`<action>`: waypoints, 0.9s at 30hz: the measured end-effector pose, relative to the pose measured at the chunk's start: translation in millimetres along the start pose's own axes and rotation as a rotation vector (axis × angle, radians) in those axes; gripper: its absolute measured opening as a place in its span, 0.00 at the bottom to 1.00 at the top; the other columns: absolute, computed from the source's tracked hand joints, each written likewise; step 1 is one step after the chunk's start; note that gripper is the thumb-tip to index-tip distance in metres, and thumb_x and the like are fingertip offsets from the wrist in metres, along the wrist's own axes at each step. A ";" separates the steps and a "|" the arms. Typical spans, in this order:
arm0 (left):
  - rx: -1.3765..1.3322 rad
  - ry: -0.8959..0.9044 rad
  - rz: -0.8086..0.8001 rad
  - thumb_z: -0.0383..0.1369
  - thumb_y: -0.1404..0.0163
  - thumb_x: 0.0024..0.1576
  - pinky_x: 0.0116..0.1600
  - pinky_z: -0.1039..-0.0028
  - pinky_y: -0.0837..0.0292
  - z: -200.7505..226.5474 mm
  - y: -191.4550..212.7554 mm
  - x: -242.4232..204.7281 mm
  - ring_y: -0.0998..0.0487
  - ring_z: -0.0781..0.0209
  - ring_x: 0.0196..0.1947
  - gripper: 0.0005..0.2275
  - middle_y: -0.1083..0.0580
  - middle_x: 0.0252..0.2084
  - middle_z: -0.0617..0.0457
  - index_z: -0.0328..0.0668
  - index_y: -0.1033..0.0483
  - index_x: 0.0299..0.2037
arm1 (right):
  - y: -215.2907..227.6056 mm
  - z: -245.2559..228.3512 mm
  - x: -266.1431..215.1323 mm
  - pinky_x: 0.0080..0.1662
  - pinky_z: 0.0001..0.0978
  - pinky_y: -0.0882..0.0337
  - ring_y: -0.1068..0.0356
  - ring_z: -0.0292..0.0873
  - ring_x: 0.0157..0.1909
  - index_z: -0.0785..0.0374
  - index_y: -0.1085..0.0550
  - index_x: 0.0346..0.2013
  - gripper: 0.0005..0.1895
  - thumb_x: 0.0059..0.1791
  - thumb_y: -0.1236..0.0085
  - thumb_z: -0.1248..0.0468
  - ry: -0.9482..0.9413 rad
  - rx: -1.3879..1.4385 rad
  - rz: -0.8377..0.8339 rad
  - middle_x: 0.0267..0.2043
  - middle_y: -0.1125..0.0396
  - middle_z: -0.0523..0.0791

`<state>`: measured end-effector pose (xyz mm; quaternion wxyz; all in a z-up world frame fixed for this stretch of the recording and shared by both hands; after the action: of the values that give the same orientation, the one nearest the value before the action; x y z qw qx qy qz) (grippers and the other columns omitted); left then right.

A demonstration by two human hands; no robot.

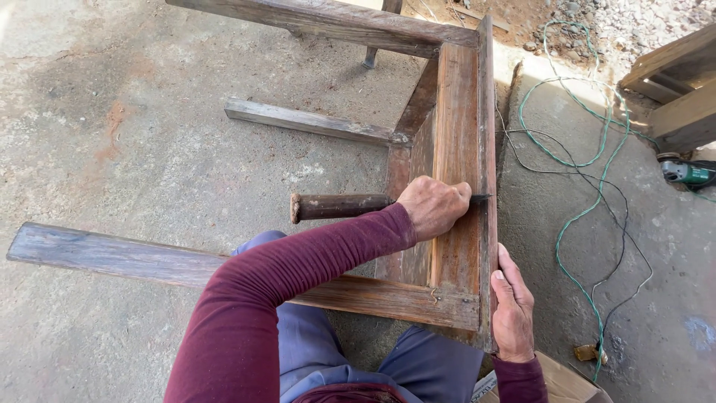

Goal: Scraping old finish and residue from a wooden furniture frame using a chisel and mallet.

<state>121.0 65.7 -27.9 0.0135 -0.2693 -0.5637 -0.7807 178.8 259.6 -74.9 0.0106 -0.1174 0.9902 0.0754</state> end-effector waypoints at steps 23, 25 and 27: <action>0.027 -0.194 -0.103 0.29 0.53 0.59 0.23 0.68 0.28 41.0 18.5 -34.6 0.21 0.59 0.22 0.04 0.26 0.19 0.53 0.38 0.31 0.36 | -0.5 6.1 -2.2 0.67 0.36 0.42 0.42 0.43 0.70 0.70 0.41 0.72 0.27 0.57 0.61 0.64 -0.038 0.174 -0.013 0.73 0.43 0.50; 0.129 -0.061 -0.393 0.32 0.59 0.64 0.13 0.74 0.32 8.4 -1.4 -17.0 0.35 0.73 0.10 0.06 0.33 0.18 0.60 0.38 0.34 0.44 | -1.7 7.6 -3.6 0.70 0.34 0.46 0.46 0.42 0.74 0.70 0.43 0.72 0.28 0.57 0.61 0.63 -0.004 0.097 -0.038 0.75 0.46 0.49; 0.107 -0.009 -0.338 0.32 0.60 0.65 0.14 0.74 0.32 -24.1 -32.3 9.3 0.35 0.73 0.11 0.06 0.33 0.18 0.58 0.38 0.33 0.42 | -4.2 1.7 -3.2 0.70 0.34 0.47 0.46 0.42 0.74 0.71 0.43 0.72 0.28 0.58 0.61 0.63 0.014 0.067 -0.048 0.75 0.45 0.50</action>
<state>92.8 58.7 -57.3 -0.1064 -0.1730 -0.6416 -0.7396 182.9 256.5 -77.1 0.0094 -0.1411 0.9891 0.0410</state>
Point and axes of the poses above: each hand's wrist, its own x-axis towards the middle knuckle, its own y-axis out of the back of the hand, z = x × y, the point moved 9 cm from there along x, towards the middle knuckle
